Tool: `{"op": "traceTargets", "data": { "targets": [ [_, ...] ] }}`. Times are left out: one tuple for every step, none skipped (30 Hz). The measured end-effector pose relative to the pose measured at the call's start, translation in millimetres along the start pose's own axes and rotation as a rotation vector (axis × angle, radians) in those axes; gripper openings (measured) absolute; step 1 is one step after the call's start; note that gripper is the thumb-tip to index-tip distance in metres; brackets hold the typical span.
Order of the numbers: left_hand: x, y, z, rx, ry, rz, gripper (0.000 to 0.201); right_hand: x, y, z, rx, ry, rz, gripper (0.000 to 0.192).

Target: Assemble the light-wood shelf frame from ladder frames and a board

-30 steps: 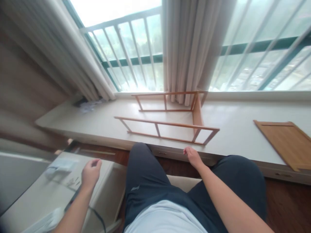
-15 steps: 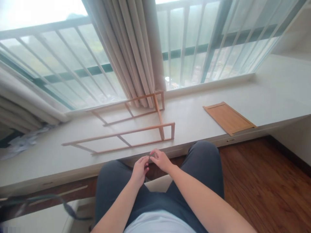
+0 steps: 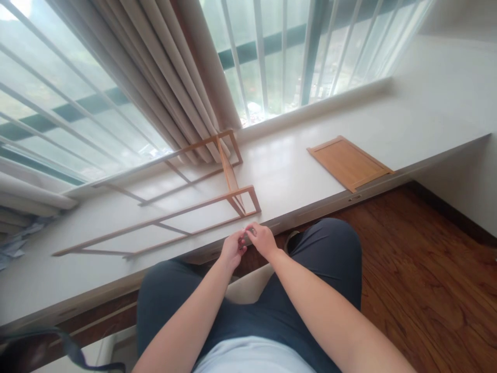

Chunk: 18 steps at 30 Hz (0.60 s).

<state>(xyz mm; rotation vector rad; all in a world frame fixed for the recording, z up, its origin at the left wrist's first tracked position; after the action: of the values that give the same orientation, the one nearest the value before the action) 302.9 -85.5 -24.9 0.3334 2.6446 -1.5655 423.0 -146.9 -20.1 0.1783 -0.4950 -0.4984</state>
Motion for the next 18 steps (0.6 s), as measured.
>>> {"op": "traceTargets", "data": {
  "targets": [
    [-4.1,3,-1,0.006,-0.002,-0.002,0.026,1,2,-2,0.002,-0.032,0.004,0.013],
    [-7.7,5,-2,0.012,-0.005,-0.004,0.026,2,3,-3,0.004,-0.063,0.010,0.013],
    [-10.7,8,-3,0.017,-0.010,-0.004,0.025,2,5,-5,0.005,-0.093,0.014,0.014],
    [-13.0,11,-4,0.021,-0.013,-0.005,0.025,3,7,-6,0.003,-0.124,0.018,0.014],
    [-14.9,13,-5,0.024,-0.015,-0.004,0.026,2,9,-7,-0.002,-0.153,0.020,0.014],
    [-16.4,16,-6,0.023,-0.013,-0.002,0.026,2,11,-8,-0.010,-0.178,0.021,0.014],
    [-17.5,18,-7,0.018,-0.008,0.003,0.027,2,12,-9,-0.021,-0.199,0.019,0.013],
    [-18.0,21,-8,0.011,0.003,0.003,0.028,1,13,-11,-0.035,-0.212,0.014,0.013],
    [-18.0,23,-9,0.003,0.020,0.002,0.028,1,14,-12,-0.051,-0.218,0.005,0.012],
    [-17.7,25,-10,-0.007,0.049,0.001,0.029,1,14,-13,-0.066,-0.212,-0.008,0.012],
    [-17.2,27,-12,-0.023,0.095,-0.001,0.028,1,14,-15,-0.079,-0.196,-0.024,0.012],
    [-16.4,29,-15,-0.057,0.160,-0.007,0.028,2,15,-17,-0.092,-0.170,-0.045,0.012],
    [-15.3,30,-20,-0.123,0.247,-0.026,0.026,3,15,-20,-0.108,-0.136,-0.071,0.013],
    [-14.1,29,-27,-0.227,0.352,-0.064,0.025,4,15,-23,-0.129,-0.097,-0.104,0.013],
    [-13.2,27,-36,-0.364,0.469,-0.125,0.024,6,14,-28,-0.159,-0.048,-0.142,0.014],
    [-13.1,24,-45,-0.521,0.589,-0.209,0.023,7,13,-34,-0.205,0.022,-0.186,0.014],
    [-13.9,20,-53,-0.669,0.705,-0.308,0.024,7,12,-41,-0.262,0.105,-0.231,0.014],
    [-15.9,16,-60,-0.786,0.812,-0.408,0.027,7,10,-47,-0.320,0.191,-0.273,0.015]
  ]
}}
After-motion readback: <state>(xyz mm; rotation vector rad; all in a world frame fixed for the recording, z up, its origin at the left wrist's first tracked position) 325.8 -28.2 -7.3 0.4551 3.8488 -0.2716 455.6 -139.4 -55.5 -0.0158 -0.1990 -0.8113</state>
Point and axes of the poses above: each hand's wrist, its own y-axis towards the middle knuckle, its own x-axis out of the back of the hand, z = x × y, the point moved 5 cm from there along y, towards the middle knuckle, and after that the axes turned 15 degrees about x, right-handed, at the moved point
